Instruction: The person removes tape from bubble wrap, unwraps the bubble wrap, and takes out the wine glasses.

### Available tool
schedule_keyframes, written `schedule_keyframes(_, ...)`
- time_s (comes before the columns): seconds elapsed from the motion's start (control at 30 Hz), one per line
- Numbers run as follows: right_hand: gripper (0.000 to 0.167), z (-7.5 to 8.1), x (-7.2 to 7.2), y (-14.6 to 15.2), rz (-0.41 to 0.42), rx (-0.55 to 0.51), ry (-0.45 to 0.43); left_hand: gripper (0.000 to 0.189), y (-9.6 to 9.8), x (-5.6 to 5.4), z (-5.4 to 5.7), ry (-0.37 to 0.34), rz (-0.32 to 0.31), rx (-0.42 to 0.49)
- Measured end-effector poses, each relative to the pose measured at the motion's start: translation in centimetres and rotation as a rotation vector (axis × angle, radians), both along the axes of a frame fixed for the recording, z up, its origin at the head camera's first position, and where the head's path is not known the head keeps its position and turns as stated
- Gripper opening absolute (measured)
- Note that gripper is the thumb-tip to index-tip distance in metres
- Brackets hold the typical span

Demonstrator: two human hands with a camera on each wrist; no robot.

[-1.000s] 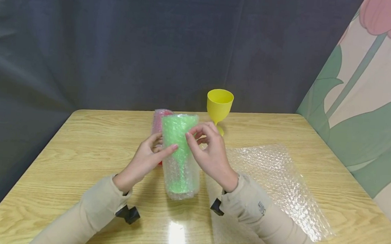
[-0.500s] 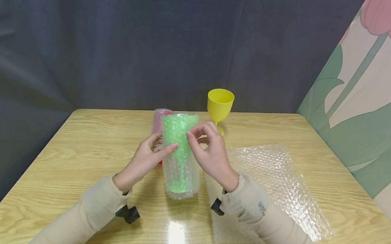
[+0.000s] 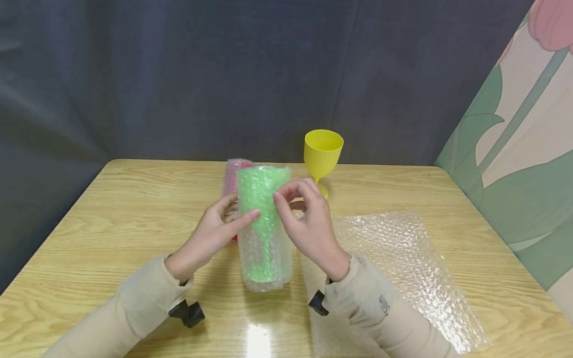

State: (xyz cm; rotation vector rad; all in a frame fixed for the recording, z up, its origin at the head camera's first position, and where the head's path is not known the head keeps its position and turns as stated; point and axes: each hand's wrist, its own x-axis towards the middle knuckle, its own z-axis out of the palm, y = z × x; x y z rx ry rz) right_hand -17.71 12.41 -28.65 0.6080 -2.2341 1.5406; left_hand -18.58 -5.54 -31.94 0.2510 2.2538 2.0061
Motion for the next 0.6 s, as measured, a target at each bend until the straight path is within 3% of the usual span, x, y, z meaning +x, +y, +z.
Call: schedule_keyframes(0.6,0.004,0.02,0.06,0.06,0.026,-0.014,0.019,0.074,-0.03,0.23,0.10,0.002,-0.016,-0.005)
